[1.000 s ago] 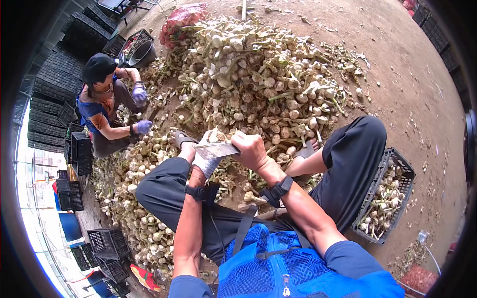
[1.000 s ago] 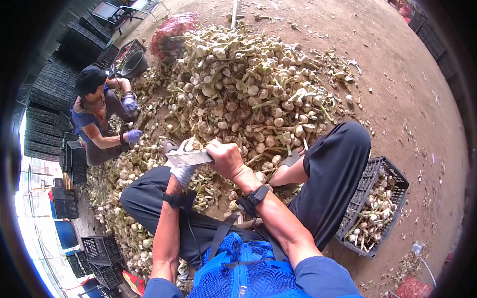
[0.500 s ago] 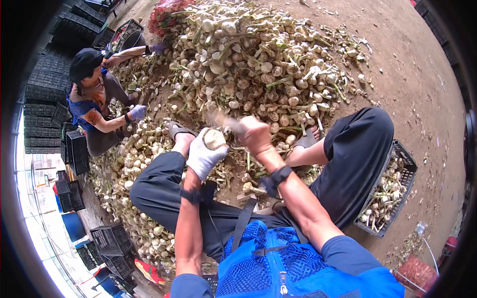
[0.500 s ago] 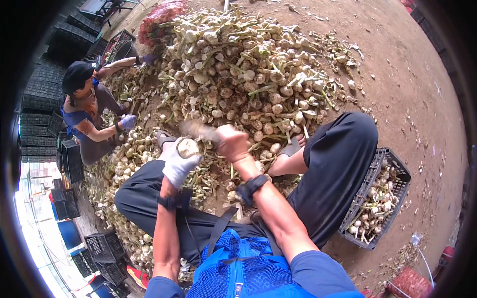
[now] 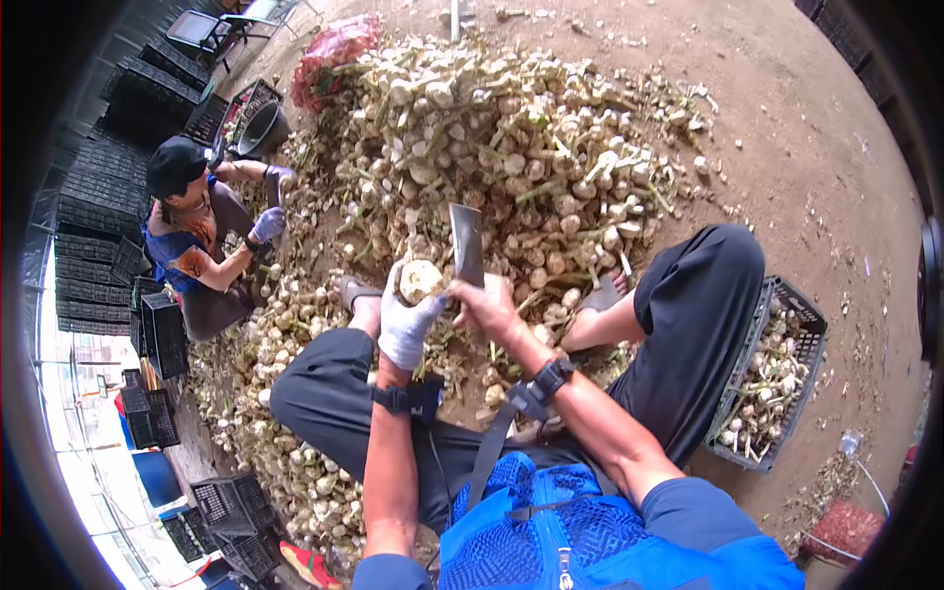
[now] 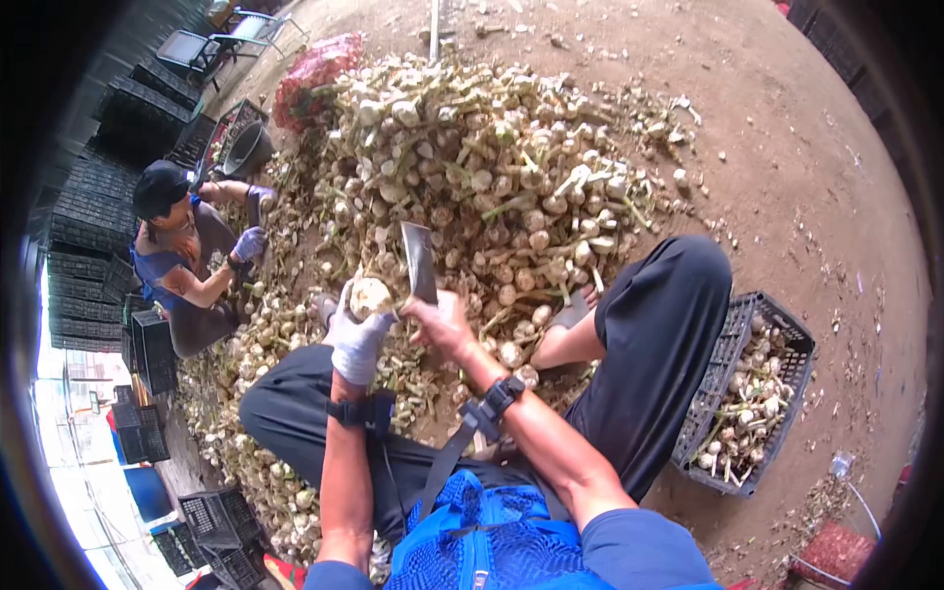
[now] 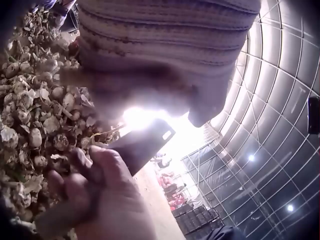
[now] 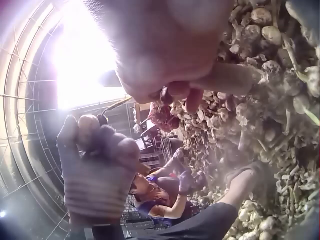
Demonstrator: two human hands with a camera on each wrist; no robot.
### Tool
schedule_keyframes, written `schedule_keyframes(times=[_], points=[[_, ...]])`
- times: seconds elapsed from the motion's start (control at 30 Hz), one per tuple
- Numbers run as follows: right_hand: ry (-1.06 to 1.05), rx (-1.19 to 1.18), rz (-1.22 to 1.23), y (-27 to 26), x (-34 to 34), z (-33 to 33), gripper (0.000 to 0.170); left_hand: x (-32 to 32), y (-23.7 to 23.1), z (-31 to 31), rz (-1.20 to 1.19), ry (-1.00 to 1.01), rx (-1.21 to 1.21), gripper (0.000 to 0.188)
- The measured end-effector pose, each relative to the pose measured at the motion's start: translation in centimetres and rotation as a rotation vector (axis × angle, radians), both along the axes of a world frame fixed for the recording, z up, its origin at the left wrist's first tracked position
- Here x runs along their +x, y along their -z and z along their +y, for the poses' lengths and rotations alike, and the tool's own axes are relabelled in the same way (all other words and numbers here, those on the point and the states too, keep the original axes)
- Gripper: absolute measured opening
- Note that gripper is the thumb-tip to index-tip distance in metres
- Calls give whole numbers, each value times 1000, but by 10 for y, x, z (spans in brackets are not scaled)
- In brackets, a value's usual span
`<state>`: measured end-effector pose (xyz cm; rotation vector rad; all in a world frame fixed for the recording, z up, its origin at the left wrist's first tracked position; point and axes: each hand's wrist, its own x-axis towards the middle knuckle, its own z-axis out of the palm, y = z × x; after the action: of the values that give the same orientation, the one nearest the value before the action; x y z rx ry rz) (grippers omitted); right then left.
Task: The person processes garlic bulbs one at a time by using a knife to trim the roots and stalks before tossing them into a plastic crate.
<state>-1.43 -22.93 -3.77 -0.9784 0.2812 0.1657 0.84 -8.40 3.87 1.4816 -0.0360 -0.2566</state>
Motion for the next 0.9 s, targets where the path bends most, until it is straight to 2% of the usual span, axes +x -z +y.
schedule_keyframes(times=[0.1,0.17,0.23,0.27,0.3,0.37,0.4,0.43,0.5,0.53,0.57,0.6,0.63,0.67,0.7,0.8,0.9], points=[[-139,530,189,-6,-2,7,24,-2,10,-1,-40,-40,-147,69],[-90,537,99,-18,-1,5,21,-2,1,-2,-44,6,-233,70],[-107,438,80,-27,5,-8,18,-3,-9,-2,-130,-31,-362,71],[-80,332,76,-29,7,-14,16,-4,-15,2,-238,-62,-184,74],[-39,292,63,-30,10,-18,14,0,-7,11,-402,-80,94,61],[29,166,-1,-32,14,-19,13,0,-24,14,-834,-4,802,48],[60,84,-48,-33,14,-17,13,-1,-19,14,-831,37,936,37],[57,81,-46,-34,14,-17,13,2,-12,12,-796,70,944,33],[37,-138,-156,-37,15,-18,14,-1,0,14,-902,33,1055,26],[17,-181,-178,-47,14,-22,14,0,5,17,-899,31,1055,26],[14,-180,-178,-45,15,-22,14,3,11,21,-783,19,941,22],[58,-390,-317,-45,17,-21,14,4,17,26,-667,6,827,18],[102,-600,-457,-46,18,-20,14,4,17,28,-665,1,829,18],[175,-832,-634,-53,17,-21,10,4,18,28,-520,-26,743,19],[226,-901,-718,-49,18,-16,8,4,20,27,-375,-51,653,21],[236,-955,-740,-42,10,-4,9,3,19,26,-400,-35,620,20],[34,-1106,-468,30,-4,5,17,2,14,28,-464,-10,588,20]])
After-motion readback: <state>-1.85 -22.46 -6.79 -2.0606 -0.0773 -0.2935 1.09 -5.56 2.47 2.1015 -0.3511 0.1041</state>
